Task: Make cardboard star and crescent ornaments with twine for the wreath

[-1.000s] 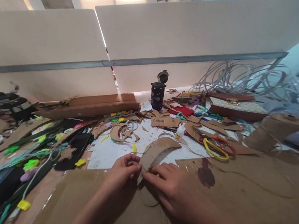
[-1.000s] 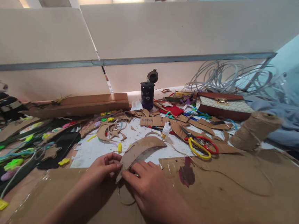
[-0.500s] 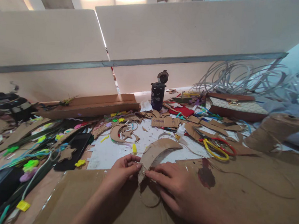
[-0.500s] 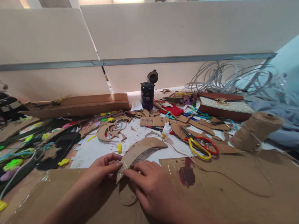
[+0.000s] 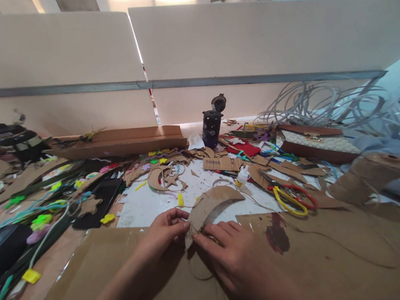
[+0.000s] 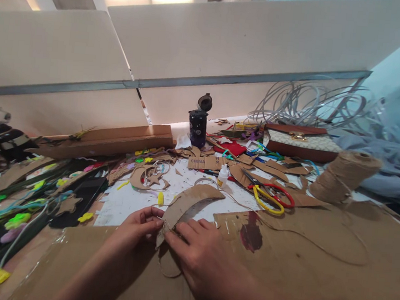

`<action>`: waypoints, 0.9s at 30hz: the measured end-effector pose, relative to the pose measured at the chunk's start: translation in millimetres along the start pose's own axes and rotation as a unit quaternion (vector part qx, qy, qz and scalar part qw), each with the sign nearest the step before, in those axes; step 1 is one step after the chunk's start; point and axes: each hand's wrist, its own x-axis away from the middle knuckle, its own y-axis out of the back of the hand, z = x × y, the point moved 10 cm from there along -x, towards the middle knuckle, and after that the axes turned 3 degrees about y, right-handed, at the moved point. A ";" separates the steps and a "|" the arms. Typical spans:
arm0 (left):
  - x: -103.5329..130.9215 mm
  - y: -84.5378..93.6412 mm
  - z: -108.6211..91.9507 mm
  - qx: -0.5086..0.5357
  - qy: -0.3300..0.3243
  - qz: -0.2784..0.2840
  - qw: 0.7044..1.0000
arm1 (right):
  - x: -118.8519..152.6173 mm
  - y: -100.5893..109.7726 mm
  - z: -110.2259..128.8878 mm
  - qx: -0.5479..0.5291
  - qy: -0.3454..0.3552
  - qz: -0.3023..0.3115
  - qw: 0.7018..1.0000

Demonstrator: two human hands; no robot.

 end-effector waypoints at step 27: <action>13.5 -8.7 -15.2 -0.028 -0.018 -0.023 0.999 | 9.1 37.8 -54.1 -0.224 -0.107 -0.158 0.956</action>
